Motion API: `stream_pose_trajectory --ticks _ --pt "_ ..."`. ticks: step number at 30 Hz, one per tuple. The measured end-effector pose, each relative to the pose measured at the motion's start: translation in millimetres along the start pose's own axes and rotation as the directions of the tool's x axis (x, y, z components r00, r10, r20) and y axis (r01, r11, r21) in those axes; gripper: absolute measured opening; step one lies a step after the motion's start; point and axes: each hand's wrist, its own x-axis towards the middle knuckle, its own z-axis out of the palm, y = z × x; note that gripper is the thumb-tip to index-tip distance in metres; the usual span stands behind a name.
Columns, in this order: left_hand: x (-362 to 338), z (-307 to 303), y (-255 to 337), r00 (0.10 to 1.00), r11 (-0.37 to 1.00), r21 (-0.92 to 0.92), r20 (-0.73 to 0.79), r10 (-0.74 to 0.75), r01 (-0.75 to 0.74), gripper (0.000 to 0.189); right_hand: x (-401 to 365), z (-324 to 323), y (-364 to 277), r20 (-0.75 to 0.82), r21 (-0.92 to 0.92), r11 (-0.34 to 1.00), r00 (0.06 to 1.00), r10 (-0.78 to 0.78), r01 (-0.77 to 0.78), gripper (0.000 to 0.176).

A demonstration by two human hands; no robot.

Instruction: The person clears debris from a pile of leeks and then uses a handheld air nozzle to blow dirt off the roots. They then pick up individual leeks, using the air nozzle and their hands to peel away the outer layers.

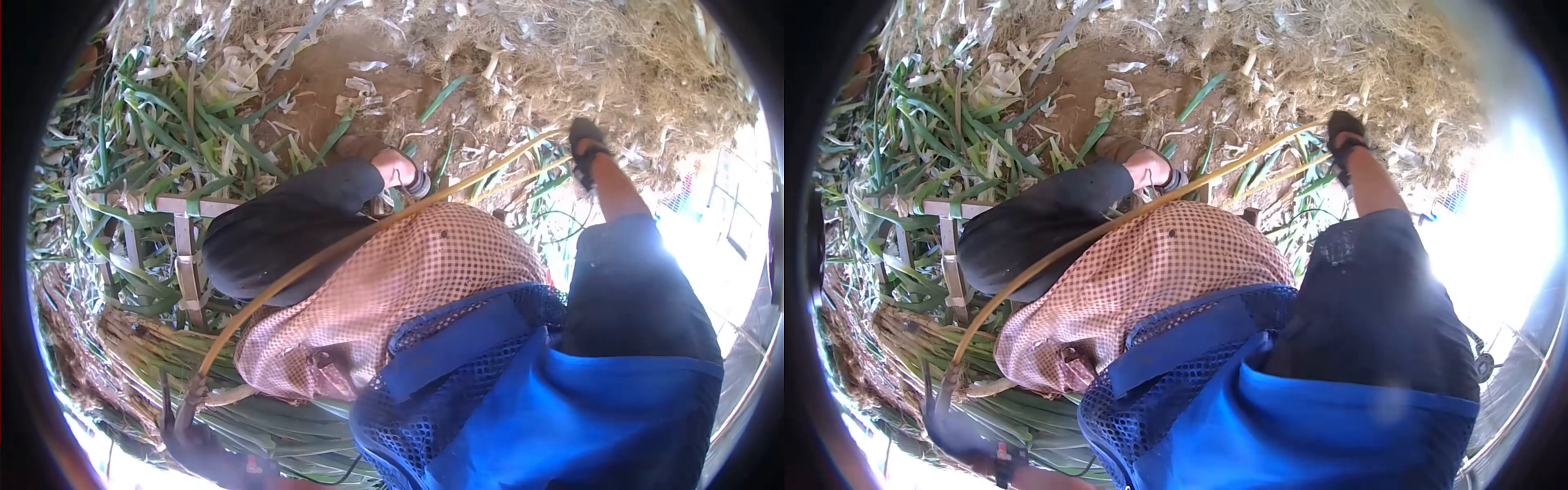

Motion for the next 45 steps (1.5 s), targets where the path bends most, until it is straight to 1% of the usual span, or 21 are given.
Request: stream_pose_trajectory --ticks 3,4,5,7,9,12,14,15,17,20,22,24,25,29,31,34,36,38,39,42,45 --pt "-3 2 -18 0.988 0.989 0.040 -0.057 0.142 -0.140 0.028 26 -34 75 -0.156 -0.064 0.981 0.972 0.174 -0.186 0.026" --pt "-3 9 -23 0.988 0.982 -0.177 -0.153 0.032 -0.059 0.024 32 -56 97 -0.174 -0.102 0.991 0.982 0.074 -0.092 0.026" --pt "-4 17 -29 0.966 0.917 -0.398 -0.245 -0.079 -0.026 0.023 18 -99 83 -0.167 -0.157 0.962 0.966 0.196 -0.223 0.029" --pt "-4 29 -23 0.854 0.591 -0.760 -0.093 -0.512 0.271 0.025 29 -108 80 -0.209 0.014 0.958 0.936 0.283 -0.287 0.031" --pt "-16 44 -42 0.809 0.227 -0.937 0.088 -0.581 0.264 0.029 49 -111 74 -0.224 0.041 0.968 0.941 0.252 -0.249 0.035" --pt "-49 55 -108 0.981 0.592 -0.798 -0.009 -0.196 0.112 0.024 50 -116 47 -0.158 0.053 0.994 0.982 0.105 -0.098 0.035" --pt "-50 63 -81 0.961 0.543 -0.824 0.004 -0.276 0.160 0.023 73 -92 46 -0.334 0.149 0.982 0.941 -0.058 0.113 0.028" --pt "-51 65 -53 0.931 0.446 -0.871 0.033 -0.364 0.205 0.023 68 -128 23 -0.204 0.159 0.979 0.974 -0.094 0.128 0.040" --pt "-51 64 2 0.860 0.244 -0.943 0.077 -0.504 0.227 0.022 53 -161 -26 -0.402 0.185 0.868 0.842 -0.361 0.460 0.051" --pt "-45 64 84 0.769 0.022 -0.985 0.119 -0.628 0.170 0.022 -54 -267 -141 -0.437 0.586 0.373 0.669 -0.601 0.719 0.059" --pt "-42 70 137 0.723 -0.054 -0.986 0.151 -0.674 0.156 0.023 -107 -305 -208 -0.444 0.569 0.070 0.378 -0.812 0.819 0.064" --pt "-43 80 175 0.726 0.035 -0.980 0.121 -0.677 0.196 0.025 -146 -305 -279 -0.679 0.089 -0.251 -0.126 -0.723 0.964 0.073" --pt "-45 88 182 0.737 0.176 -0.952 0.069 -0.673 0.250 0.026 -169 -308 -309 -0.621 0.097 -0.281 -0.163 -0.767 0.955 0.079" --pt "-80 96 185 0.766 0.098 -0.962 0.140 -0.627 0.256 0.024 -223 -263 -389 -0.409 -0.060 -0.356 -0.348 -0.844 0.933 0.094" --pt "-96 96 170 0.732 0.137 -0.949 0.121 -0.670 0.282 0.024 -238 -270 -400 -0.403 -0.036 -0.369 -0.351 -0.845 0.929 0.095" --pt "-110 85 152 0.690 -0.148 -0.947 0.310 -0.654 0.286 0.026 -260 -276 -413 -0.436 -0.152 -0.391 -0.417 -0.798 0.908 0.097" --pt "-114 88 141 0.725 -0.131 -0.947 0.311 -0.614 0.295 0.031 -271 -272 -430 -0.454 -0.166 -0.466 -0.487 -0.746 0.869 0.100" --pt "-106 89 138 0.670 -0.238 -0.924 0.381 -0.637 0.299 0.034 -278 -271 -439 -0.282 0.016 -0.440 -0.419 -0.863 0.898 0.081" --pt "-109 103 126 0.738 -0.280 -0.946 0.304 -0.602 0.162 0.036 -279 -274 -443 -0.242 0.088 -0.392 -0.362 -0.900 0.916 0.078" --pt "-107 127 99 0.501 -0.146 -0.987 0.159 -0.851 0.066 0.030 -269 -268 -457 -0.171 0.134 -0.291 -0.267 -0.948 0.947 0.071" --pt "-113 198 57 0.451 0.325 -0.745 -0.036 -0.892 0.583 0.047 -270 -276 -459 -0.057 0.138 -0.273 -0.268 -0.962 0.952 0.072"
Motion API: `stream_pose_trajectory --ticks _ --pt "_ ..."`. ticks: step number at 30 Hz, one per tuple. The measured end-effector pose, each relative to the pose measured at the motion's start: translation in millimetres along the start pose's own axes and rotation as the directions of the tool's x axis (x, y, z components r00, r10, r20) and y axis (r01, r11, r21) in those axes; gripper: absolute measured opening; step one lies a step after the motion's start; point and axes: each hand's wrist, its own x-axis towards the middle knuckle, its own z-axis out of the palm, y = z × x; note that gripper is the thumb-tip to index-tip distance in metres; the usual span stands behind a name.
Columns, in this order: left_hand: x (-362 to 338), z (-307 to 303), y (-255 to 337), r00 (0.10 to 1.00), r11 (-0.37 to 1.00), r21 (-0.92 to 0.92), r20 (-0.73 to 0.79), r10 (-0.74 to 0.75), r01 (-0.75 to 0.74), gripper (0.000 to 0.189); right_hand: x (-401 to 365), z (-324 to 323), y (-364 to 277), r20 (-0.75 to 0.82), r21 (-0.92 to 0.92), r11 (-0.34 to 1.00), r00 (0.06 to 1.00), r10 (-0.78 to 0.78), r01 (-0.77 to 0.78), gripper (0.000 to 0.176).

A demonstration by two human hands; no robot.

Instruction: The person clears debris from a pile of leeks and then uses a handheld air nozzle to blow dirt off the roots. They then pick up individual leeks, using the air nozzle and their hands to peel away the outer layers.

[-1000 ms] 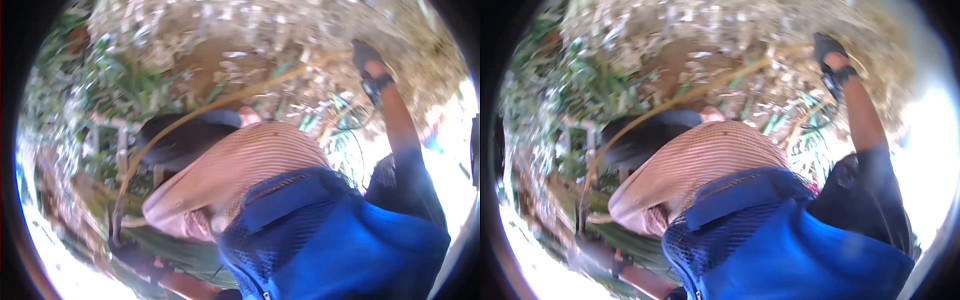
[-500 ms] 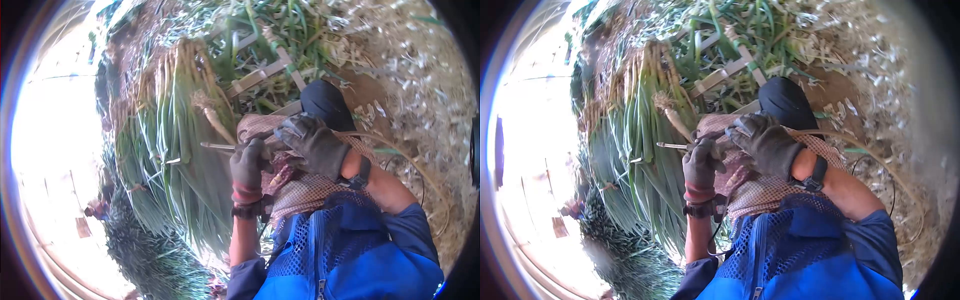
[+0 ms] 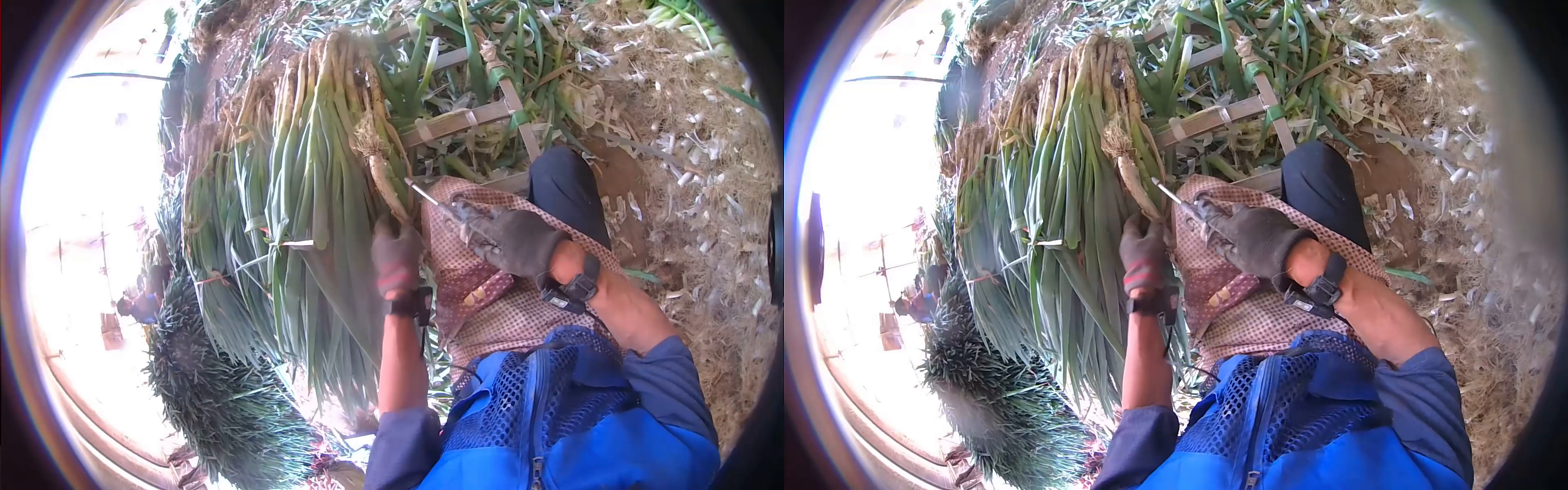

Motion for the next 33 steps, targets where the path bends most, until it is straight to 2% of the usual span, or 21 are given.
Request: stream_pose_trajectory --ticks 1,2,4,7,8,10,12,15,17,18,19,20,21,23,25,26,27,29,31,32,33 --pt "-1 2 17 0.998 0.973 0.227 -0.010 0.055 -0.051 0.049 8 14 9 -0.072 0.004 1.000 0.997 -0.028 0.028 0.071" --pt "-5 8 36 0.998 0.878 0.478 -0.069 0.002 0.031 0.048 17 27 22 -0.144 0.002 0.998 0.988 -0.055 0.056 0.071" --pt "3 24 43 0.998 0.827 0.562 -0.057 0.002 0.030 0.045 12 -1 8 -0.119 0.062 0.998 0.993 0.005 0.003 0.072" --pt "21 41 38 0.999 0.747 0.664 -0.050 0.000 0.034 0.041 8 16 16 -0.205 0.158 0.979 0.974 -0.098 0.132 0.072" --pt "27 49 34 0.999 0.723 0.690 -0.047 0.000 0.032 0.041 4 18 21 -0.194 0.134 0.988 0.979 -0.056 0.083 0.068" --pt "25 46 37 0.995 0.773 0.634 -0.052 0.089 -0.035 0.039 -8 10 29 -0.209 0.157 0.988 0.977 0.030 0.004 0.065" --pt "25 40 41 0.981 0.735 0.675 -0.090 0.170 -0.065 0.033 -25 -3 30 -0.239 0.220 0.974 0.966 0.098 -0.044 0.062" --pt "40 12 82 0.908 0.870 0.417 -0.198 0.369 -0.263 0.027 -42 6 46 -0.319 0.327 0.943 0.947 0.042 0.068 0.064" --pt "74 -19 125 0.820 0.859 0.276 -0.278 0.500 -0.431 0.026 -47 5 46 -0.244 0.362 0.932 0.967 0.074 0.020 0.069" --pt "77 -36 180 0.911 0.935 0.069 -0.212 0.355 -0.348 0.024 -49 5 44 -0.218 0.383 0.924 0.971 0.094 -0.003 0.070" --pt "89 -51 224 0.886 0.910 0.076 -0.208 0.415 -0.408 0.022 -52 4 42 -0.193 0.402 0.915 0.975 0.113 -0.026 0.071" --pt "130 -65 232 0.733 0.741 0.196 -0.125 0.669 -0.643 0.020 -53 1 38 -0.202 0.366 0.930 0.974 0.099 -0.019 0.075" --pt "115 -69 292 0.922 0.920 -0.060 -0.062 0.383 -0.387 0.020 -52 1 38 -0.216 0.371 0.928 0.973 0.081 0.005 0.076" --pt "149 -64 318 0.860 0.868 -0.041 0.125 0.495 -0.494 0.027 -49 3 40 -0.241 0.379 0.924 0.970 0.041 0.055 0.077" --pt "174 -19 302 0.920 0.935 -0.203 0.209 0.331 -0.290 0.032 -42 4 46 -0.323 0.436 0.896 0.944 0.064 0.089 0.073" --pt "188 4 280 0.927 0.947 0.071 0.239 0.289 -0.313 0.034 -39 3 49 -0.360 0.465 0.879 0.929 0.080 0.105 0.071" --pt "201 29 249 0.935 0.885 0.336 0.256 0.245 -0.324 0.037 -36 0 52 -0.355 0.426 0.904 0.928 0.117 0.049 0.071" --pt "207 73 152 0.911 0.795 0.498 0.380 0.160 -0.347 0.050 -30 -7 61 -0.343 0.343 0.937 0.919 0.195 -0.071 0.073" --pt "168 83 68 0.885 0.888 0.254 0.375 0.276 -0.384 0.057 -24 -17 59 -0.260 0.359 0.926 0.940 0.220 -0.118 0.071" --pt "138 75 63 0.942 0.983 0.103 0.316 0.111 -0.151 0.055 -18 -20 55 -0.239 0.326 0.937 0.949 0.207 -0.123 0.070" --pt "115 69 65 0.957 0.994 -0.067 0.281 -0.065 0.088 0.053 -10 -24 51 -0.222 0.289 0.949 0.956 0.193 -0.124 0.068"
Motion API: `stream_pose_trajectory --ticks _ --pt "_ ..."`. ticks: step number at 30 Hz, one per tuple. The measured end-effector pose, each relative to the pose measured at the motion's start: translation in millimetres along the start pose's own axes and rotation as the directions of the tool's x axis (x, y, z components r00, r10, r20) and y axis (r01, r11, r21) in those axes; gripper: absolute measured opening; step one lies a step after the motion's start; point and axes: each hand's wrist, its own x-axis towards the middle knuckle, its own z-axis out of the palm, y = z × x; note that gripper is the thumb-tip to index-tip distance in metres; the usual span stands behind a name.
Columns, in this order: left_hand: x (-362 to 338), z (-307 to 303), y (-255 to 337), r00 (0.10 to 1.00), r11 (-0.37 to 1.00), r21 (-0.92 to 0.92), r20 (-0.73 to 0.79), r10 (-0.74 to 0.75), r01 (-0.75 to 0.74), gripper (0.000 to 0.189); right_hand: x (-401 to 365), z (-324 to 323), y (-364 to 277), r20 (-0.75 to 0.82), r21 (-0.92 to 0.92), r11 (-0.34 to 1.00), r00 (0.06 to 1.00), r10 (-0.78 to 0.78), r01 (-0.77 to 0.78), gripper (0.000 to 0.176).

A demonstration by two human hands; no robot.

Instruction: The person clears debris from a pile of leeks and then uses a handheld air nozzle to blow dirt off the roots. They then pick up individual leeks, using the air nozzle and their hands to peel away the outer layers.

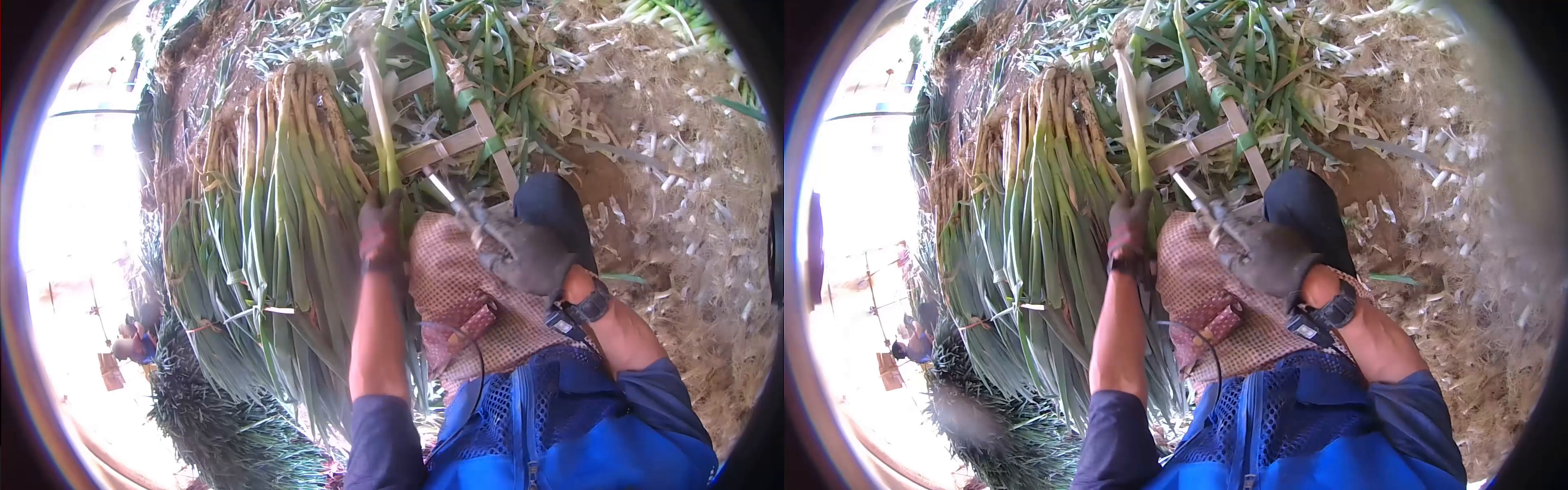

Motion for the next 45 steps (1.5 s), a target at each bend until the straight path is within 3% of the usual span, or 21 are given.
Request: stream_pose_trajectory --ticks 3,6,7,9,12,13,15,16,18,21,25,29,32,33,36,38,39,42,44,45 --pt "-22 0 -5 0.998 0.966 -0.253 0.010 0.056 -0.051 0.048 35 5 -17 0.143 0.013 0.995 0.985 0.096 -0.099 0.074" --pt "-25 0 2 0.999 0.979 -0.200 -0.018 0.046 -0.049 0.045 70 23 2 0.059 -0.054 0.997 0.997 -0.058 0.061 0.072" --pt "-28 2 4 0.998 0.973 -0.223 -0.029 0.052 -0.057 0.045 76 27 7 0.046 -0.188 0.969 0.987 -0.157 0.163 0.070" --pt "-30 3 10 0.996 0.958 -0.275 -0.052 0.067 -0.078 0.045 90 12 -2 0.088 -0.226 0.972 0.995 -0.038 0.057 0.067" --pt "-16 7 -12 0.999 0.999 0.017 -0.007 -0.048 0.049 0.050 138 -4 -9 0.076 -0.292 0.956 0.996 0.050 -0.026 0.062" --pt "-15 6 -4 0.999 0.973 0.227 -0.018 -0.043 0.046 0.050 154 -7 -16 0.061 -0.346 0.937 0.996 0.064 -0.039 0.061" --pt "-16 7 8 0.999 0.793 0.607 -0.037 -0.032 0.048 0.051 190 -10 -19 0.061 -0.435 0.900 0.996 0.067 -0.034 0.063" --pt "-12 10 -1 0.987 0.751 0.657 -0.070 0.142 -0.061 0.052 208 -7 -17 0.077 -0.472 0.882 0.996 0.054 -0.012 0.066" --pt "-5 13 -18 0.875 0.607 0.758 -0.103 0.472 -0.238 0.053 240 0 -17 0.031 -0.487 0.874 0.999 0.031 -0.012 0.063" --pt "-7 11 9 0.949 0.510 0.852 -0.051 0.310 -0.121 0.050 287 6 -19 -0.007 -0.524 0.852 1.000 0.012 -0.014 0.058" --pt "0 19 5 0.965 0.588 0.804 -0.076 0.250 -0.089 0.053 323 3 -30 -0.119 -0.538 0.835 0.991 0.057 -0.113 0.052" --pt "6 25 3 0.977 0.697 0.714 -0.095 0.190 -0.067 0.048 312 -2 -35 -0.106 -0.460 0.884 0.994 0.039 -0.084 0.065" --pt "-1 27 6 0.984 0.768 0.637 -0.088 0.154 -0.063 0.045 296 11 -5 -0.048 -0.605 0.792 0.990 -0.135 0.079 0.071" --pt "-3 25 7 0.987 0.790 0.611 -0.086 0.137 -0.056 0.045 277 0 -22 0.004 -0.549 0.836 1.000 0.000 0.002 0.072" --pt "-1 25 -8 0.991 0.859 0.507 -0.066 0.119 -0.069 0.049 232 4 -36 -0.031 -0.458 0.889 0.999 0.007 -0.021 0.063" --pt "-1 17 -9 0.996 0.891 0.444 0.027 0.090 -0.093 0.051 178 9 -45 0.101 -0.438 0.896 0.994 -0.026 0.068 0.066" --pt "-4 12 -10 0.994 0.906 0.412 0.074 0.075 -0.099 0.051 157 10 -60 0.134 -0.519 0.854 0.990 0.040 0.035 0.067" --pt "-37 13 -6 0.957 0.861 0.478 0.287 0.034 -0.174 0.045 122 17 -58 0.289 -0.473 0.869 0.957 -0.005 0.147 0.067" --pt "-69 28 -10 0.963 0.921 0.349 0.257 0.083 -0.173 0.043 114 7 -91 0.242 -0.539 0.842 0.961 0.135 0.018 0.072" --pt "-84 37 -17 0.940 0.915 0.309 0.297 0.168 -0.261 0.044 112 7 -100 0.215 -0.570 0.821 0.955 0.202 -0.045 0.075"
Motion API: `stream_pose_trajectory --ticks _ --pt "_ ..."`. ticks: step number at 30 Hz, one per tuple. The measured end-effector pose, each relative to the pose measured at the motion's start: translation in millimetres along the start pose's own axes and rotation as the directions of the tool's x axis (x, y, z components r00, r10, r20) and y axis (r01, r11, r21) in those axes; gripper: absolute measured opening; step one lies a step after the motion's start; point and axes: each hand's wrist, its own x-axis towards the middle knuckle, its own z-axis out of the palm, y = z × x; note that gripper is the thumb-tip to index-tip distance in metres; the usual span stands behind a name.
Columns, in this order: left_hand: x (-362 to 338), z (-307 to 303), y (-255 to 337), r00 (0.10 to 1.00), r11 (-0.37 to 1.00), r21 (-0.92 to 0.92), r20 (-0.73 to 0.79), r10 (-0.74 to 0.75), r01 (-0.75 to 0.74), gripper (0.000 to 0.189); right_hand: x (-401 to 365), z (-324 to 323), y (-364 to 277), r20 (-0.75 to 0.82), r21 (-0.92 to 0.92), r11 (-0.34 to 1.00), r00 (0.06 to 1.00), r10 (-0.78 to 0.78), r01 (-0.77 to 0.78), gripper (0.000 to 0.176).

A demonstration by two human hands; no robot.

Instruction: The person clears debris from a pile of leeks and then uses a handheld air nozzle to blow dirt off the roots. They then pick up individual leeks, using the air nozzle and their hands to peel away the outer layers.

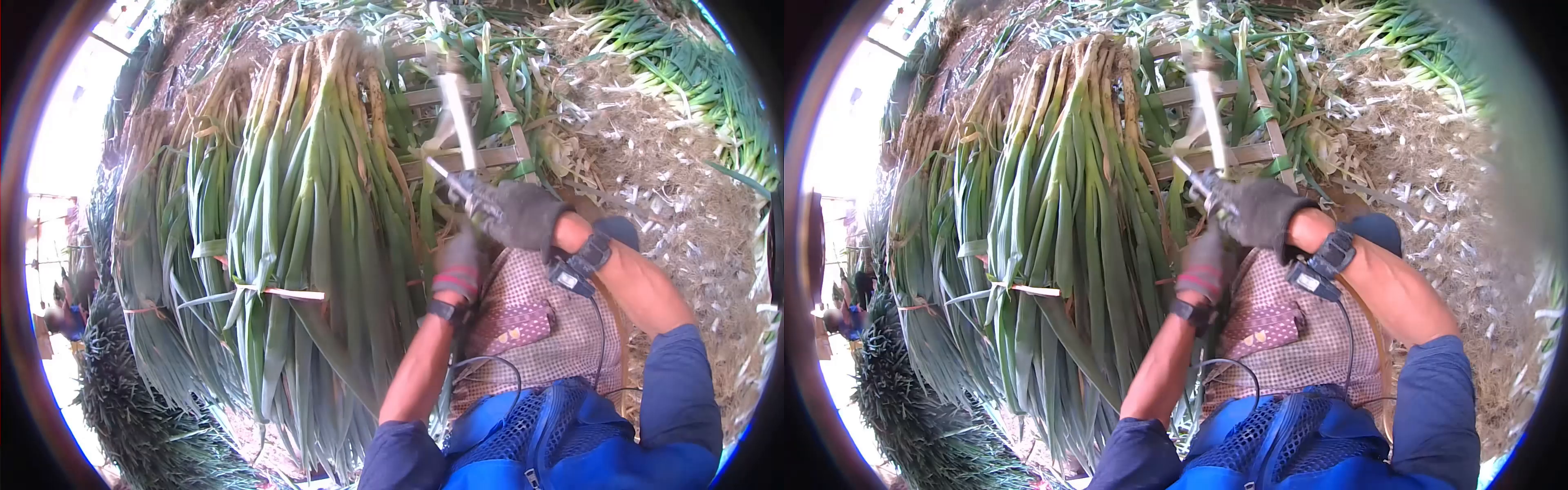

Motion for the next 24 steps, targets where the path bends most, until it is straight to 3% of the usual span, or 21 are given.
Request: stream_pose_trajectory --ticks 3,4,7,8,11,12,15,19,20,24 --pt "-19 44 -6 0.973 0.972 0.042 -0.001 0.233 -0.233 0.037 17 23 11 -0.182 0.069 0.993 0.980 -0.084 0.098 0.077" --pt "-18 44 -7 0.971 0.969 0.067 0.054 0.233 -0.236 0.026 17 36 9 -0.228 0.081 0.979 0.960 -0.162 0.185 0.079" --pt "-21 15 -14 0.979 0.954 -0.236 0.049 0.199 -0.182 0.025 26 55 -4 -0.207 0.171 0.975 0.973 -0.104 0.141 0.078" --pt "-18 -5 -14 0.967 0.975 -0.038 0.126 0.221 -0.218 0.022 37 49 -6 -0.107 0.250 0.964 0.992 -0.059 0.085 0.075" --pt "0 -9 -50 0.979 0.939 -0.342 -0.202 -0.040 -0.032 0.029 34 46 -21 -0.145 0.227 0.963 0.983 -0.114 0.145 0.072" --pt "9 -8 -63 0.961 0.907 -0.419 -0.265 -0.084 -0.037 0.033 43 56 -18 -0.056 0.174 0.972 0.987 -0.152 0.159 0.073" --pt "35 -15 -74 0.889 0.860 -0.509 -0.411 -0.201 -0.041 0.043 78 68 -12 -0.194 0.198 0.960 0.968 -0.161 0.200 0.073" --pt "51 -41 -49 0.830 0.974 -0.225 -0.537 -0.147 0.027 0.047 118 31 -13 -0.163 0.185 0.976 0.983 -0.085 0.115 0.074" --pt "59 -47 -45 0.811 0.989 -0.145 -0.574 -0.111 0.033 0.048 130 27 -10 -0.206 0.193 0.968 0.971 -0.119 0.160 0.075" --pt "82 -77 -10 0.867 0.973 -0.089 -0.442 -0.231 0.214 0.056 168 11 -3 -0.227 0.229 0.970 0.974 -0.022 0.075 0.073"
